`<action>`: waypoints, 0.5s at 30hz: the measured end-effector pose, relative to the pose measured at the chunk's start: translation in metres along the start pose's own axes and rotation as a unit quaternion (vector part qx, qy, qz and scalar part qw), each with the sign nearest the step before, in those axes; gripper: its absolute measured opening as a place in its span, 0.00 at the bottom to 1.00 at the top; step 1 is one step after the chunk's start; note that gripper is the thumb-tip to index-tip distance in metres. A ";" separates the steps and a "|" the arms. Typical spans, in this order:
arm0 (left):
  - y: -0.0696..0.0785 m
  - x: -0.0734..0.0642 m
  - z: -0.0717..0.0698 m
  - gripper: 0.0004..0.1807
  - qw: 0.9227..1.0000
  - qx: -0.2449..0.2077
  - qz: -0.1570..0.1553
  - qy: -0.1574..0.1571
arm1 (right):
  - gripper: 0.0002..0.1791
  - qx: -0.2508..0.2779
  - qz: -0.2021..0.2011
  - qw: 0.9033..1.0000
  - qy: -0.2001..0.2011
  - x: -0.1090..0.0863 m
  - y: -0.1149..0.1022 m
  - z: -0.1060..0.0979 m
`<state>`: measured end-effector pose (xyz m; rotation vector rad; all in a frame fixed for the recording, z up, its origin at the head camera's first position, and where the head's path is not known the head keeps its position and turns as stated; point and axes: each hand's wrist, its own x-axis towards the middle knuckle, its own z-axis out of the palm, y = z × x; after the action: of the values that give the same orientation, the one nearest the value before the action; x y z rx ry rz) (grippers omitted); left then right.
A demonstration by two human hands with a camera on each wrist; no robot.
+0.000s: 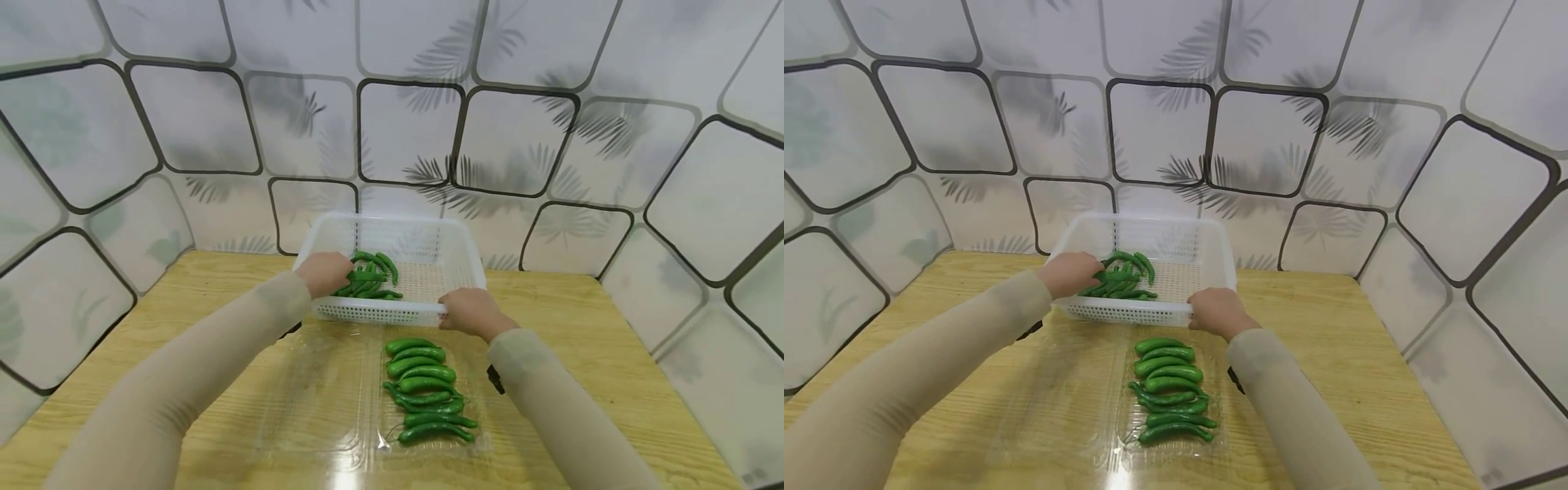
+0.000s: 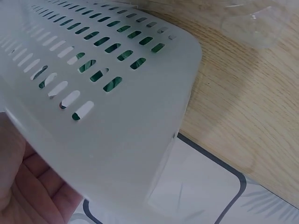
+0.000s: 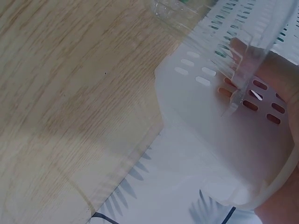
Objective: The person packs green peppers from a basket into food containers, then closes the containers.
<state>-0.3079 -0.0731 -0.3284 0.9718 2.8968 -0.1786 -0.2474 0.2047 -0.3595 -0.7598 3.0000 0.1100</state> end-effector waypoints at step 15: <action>0.022 -0.017 -0.005 0.08 0.999 -0.015 0.016 0.026 | 0.11 0.004 0.004 1.000 -0.005 0.001 0.000 0.001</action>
<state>-0.2814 -0.0653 -0.3231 1.0323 2.9198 -0.1075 -0.2483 0.2044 -0.3606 -0.7443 2.9932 0.1009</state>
